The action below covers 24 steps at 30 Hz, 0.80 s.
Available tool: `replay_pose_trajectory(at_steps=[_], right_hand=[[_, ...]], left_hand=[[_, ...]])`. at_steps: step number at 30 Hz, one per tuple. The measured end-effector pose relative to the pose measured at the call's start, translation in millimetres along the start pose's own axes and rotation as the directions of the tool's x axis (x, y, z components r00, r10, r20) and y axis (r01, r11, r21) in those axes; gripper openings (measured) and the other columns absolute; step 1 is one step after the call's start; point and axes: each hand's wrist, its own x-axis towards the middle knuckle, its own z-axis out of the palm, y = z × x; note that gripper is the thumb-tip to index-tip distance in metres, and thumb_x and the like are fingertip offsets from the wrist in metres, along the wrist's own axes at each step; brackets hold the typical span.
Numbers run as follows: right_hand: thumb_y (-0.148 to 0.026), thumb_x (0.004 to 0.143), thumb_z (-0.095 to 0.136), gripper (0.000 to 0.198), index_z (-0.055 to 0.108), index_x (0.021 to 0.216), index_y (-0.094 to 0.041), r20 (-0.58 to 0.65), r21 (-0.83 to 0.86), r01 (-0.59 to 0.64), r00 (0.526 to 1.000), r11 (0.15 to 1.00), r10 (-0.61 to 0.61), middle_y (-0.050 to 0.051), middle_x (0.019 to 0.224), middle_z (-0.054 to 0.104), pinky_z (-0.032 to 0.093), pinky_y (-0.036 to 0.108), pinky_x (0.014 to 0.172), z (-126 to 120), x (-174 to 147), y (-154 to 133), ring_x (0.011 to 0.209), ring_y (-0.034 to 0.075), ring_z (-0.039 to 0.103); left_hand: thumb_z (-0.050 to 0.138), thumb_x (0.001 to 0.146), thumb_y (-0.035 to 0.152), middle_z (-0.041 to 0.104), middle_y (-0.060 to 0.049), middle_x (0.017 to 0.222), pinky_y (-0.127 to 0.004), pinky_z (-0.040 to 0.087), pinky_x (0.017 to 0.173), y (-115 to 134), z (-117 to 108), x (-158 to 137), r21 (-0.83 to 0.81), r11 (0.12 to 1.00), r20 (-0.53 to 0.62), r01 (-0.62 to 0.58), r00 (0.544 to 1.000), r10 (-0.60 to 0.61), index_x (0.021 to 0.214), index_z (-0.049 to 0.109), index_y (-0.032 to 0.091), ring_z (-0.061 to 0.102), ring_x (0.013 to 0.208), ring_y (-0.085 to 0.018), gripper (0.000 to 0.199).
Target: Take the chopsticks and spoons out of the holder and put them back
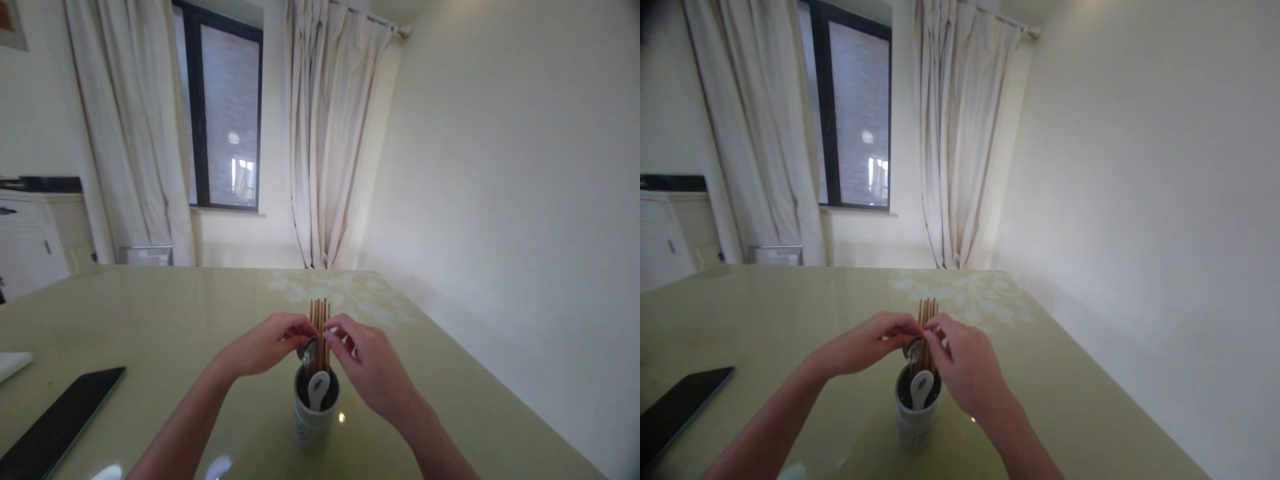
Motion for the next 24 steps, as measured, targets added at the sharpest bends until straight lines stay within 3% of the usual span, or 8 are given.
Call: replay_pose_trajectory(at_steps=[3, 5, 6, 10, 13, 18, 21, 24], right_hand=[[-0.050, 0.107, 0.053, 0.031, 0.068, 0.108, -0.022, -0.314, 0.244, -0.079, 0.936, 0.966, 0.156, 0.002, 0.078, 0.069, 0.048, 0.029, 0.059, 25, -28, 29, 0.062, 0.018, 0.061], [-0.058, 0.107, 0.047, 0.040, 0.064, 0.114, -0.022, -0.410, 0.339, -0.122, 0.873, 0.933, 0.263, 0.003, 0.080, 0.066, 0.051, 0.030, 0.058, 51, -46, 48, 0.062, 0.020, 0.061], [-0.061, 0.107, 0.044, 0.044, 0.062, 0.118, -0.023, -0.401, 0.363, -0.142, 0.868, 0.921, 0.292, 0.003, 0.083, 0.066, 0.053, 0.031, 0.059, 64, -52, 55, 0.064, 0.020, 0.062], [-0.074, 0.105, 0.030, 0.063, 0.056, 0.135, -0.025, -0.232, 0.489, -0.159, 0.924, 0.857, 0.303, 0.011, 0.115, 0.070, 0.059, 0.036, 0.073, 102, -65, 70, 0.090, 0.025, 0.071], [-0.086, 0.097, 0.029, 0.079, 0.051, 0.143, -0.025, -0.181, 0.542, -0.089, 0.959, 0.835, 0.219, 0.014, 0.127, 0.069, 0.058, 0.042, 0.091, 115, -67, 71, 0.110, 0.031, 0.069], [-0.092, 0.086, 0.049, 0.097, 0.038, 0.154, -0.023, -0.168, 0.574, -0.024, 0.975, 0.819, 0.146, 0.014, 0.127, 0.067, 0.057, 0.042, 0.096, 121, -67, 70, 0.108, 0.032, 0.071], [-0.076, 0.080, 0.074, 0.099, 0.037, 0.155, -0.023, -0.187, 0.541, -0.031, 0.970, 0.840, 0.157, 0.014, 0.128, 0.069, 0.056, 0.043, 0.098, 122, -66, 68, 0.110, 0.033, 0.072], [-0.050, 0.073, 0.089, 0.098, 0.039, 0.153, -0.023, -0.179, 0.543, -0.014, 0.975, 0.840, 0.132, 0.014, 0.128, 0.072, 0.054, 0.044, 0.103, 123, -63, 65, 0.115, 0.034, 0.071]], left_hand=[[0.054, 0.097, 0.028, 0.079, -0.004, 0.104, -0.030, 0.054, 0.085, 7, -4, -2, 0.041, 0.999, -0.011, -0.006, 1.000, 0.007, 0.109, 0.077, 0.020, 0.069, 0.095, -0.020, 0.027], [0.052, 0.098, 0.029, 0.079, -0.004, 0.105, -0.031, 0.054, 0.085, 10, -6, -3, 0.043, 0.999, -0.026, -0.004, 1.000, 0.005, 0.108, 0.077, 0.021, 0.069, 0.096, -0.020, 0.028], [0.052, 0.098, 0.029, 0.079, -0.004, 0.105, -0.031, 0.054, 0.085, 11, -6, -3, 0.040, 0.999, -0.033, -0.003, 0.999, 0.004, 0.107, 0.077, 0.021, 0.070, 0.097, -0.020, 0.028], [0.061, 0.093, 0.032, 0.079, -0.004, 0.108, -0.031, 0.055, 0.086, 15, -3, -4, 0.001, 1.000, -0.037, 0.001, 0.999, -0.001, 0.105, 0.075, 0.021, 0.072, 0.096, -0.020, 0.021], [0.063, 0.089, 0.029, 0.078, -0.004, 0.101, -0.031, 0.055, 0.079, 18, 2, -1, 0.046, 0.999, -0.053, 0.006, 0.999, -0.003, 0.102, 0.074, 0.021, 0.071, 0.087, -0.019, 0.019], [0.065, 0.088, 0.029, 0.077, -0.006, 0.103, -0.033, 0.053, 0.085, 19, 11, 3, 0.183, 0.982, -0.233, -0.036, 0.969, 0.079, 0.099, 0.075, 0.022, 0.069, 0.093, -0.022, 0.017], [0.061, 0.095, 0.044, 0.074, -0.008, 0.109, -0.034, 0.054, 0.087, 5, 25, -9, 0.091, 0.996, -0.445, 0.009, 0.895, 0.032, 0.109, 0.072, 0.023, 0.068, 0.096, -0.023, 0.027], [0.049, 0.102, 0.059, 0.071, -0.009, 0.114, -0.035, 0.055, 0.091, -24, 53, -32, -0.067, 0.996, -0.702, 0.055, 0.707, -0.087, 0.117, 0.064, 0.024, 0.067, 0.104, -0.024, 0.041]])
